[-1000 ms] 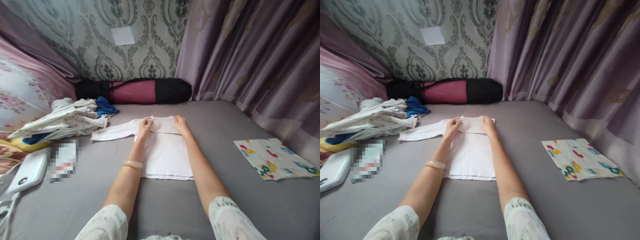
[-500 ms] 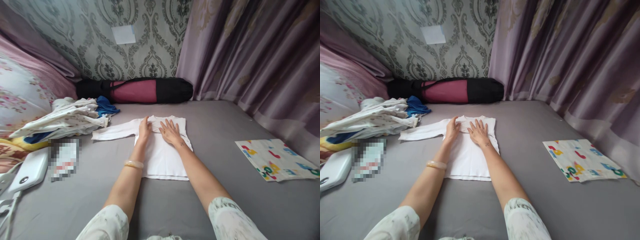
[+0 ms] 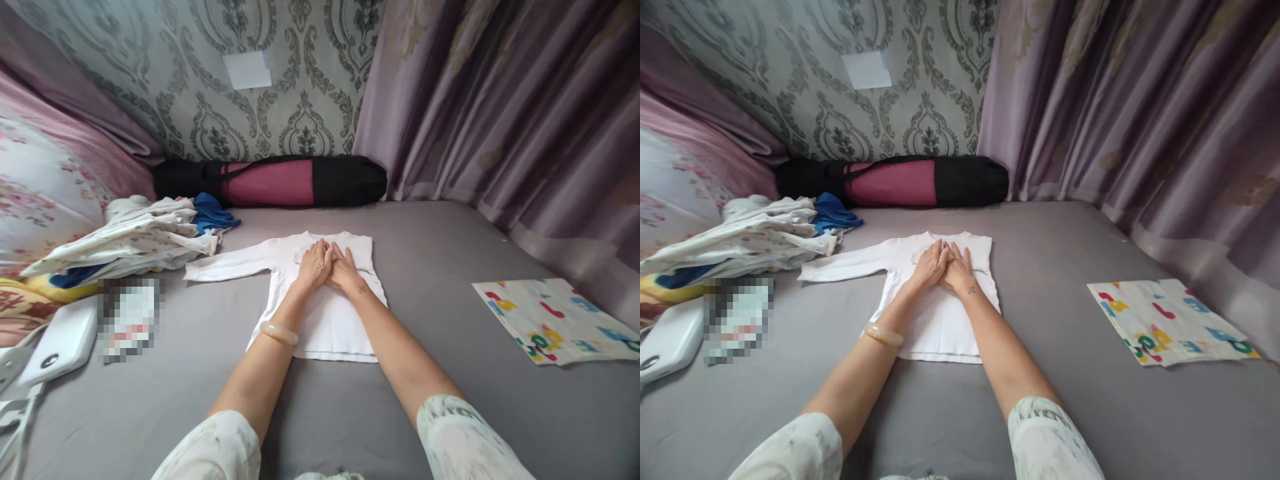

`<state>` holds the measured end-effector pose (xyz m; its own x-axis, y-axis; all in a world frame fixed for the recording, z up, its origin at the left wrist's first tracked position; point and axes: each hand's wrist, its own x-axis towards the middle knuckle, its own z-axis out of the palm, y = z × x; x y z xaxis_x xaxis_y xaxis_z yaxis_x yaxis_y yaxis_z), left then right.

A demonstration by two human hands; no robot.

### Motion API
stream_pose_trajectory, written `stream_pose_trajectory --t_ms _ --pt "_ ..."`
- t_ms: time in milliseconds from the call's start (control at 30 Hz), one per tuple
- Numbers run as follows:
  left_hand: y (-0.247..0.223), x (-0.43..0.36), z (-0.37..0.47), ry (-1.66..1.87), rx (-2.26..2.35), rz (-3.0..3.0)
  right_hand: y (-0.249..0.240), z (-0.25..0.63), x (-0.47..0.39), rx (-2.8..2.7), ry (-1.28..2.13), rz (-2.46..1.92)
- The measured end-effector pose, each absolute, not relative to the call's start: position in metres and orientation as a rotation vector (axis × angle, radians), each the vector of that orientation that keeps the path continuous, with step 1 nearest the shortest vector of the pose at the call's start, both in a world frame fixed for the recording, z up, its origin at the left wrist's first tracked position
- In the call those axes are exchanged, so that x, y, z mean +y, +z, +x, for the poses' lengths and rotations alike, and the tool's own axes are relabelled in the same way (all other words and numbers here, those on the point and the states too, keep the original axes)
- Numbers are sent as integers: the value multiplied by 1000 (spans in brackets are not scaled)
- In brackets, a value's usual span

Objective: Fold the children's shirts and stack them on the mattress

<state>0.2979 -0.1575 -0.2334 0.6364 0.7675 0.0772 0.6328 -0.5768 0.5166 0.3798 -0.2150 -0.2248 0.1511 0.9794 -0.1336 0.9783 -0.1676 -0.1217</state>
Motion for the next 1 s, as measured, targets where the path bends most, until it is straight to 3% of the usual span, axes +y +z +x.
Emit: stream_pose_trajectory --t_ms 1000 --pt "-238 -149 269 197 1489 2605 -236 424 -223 -1278 163 -2687"
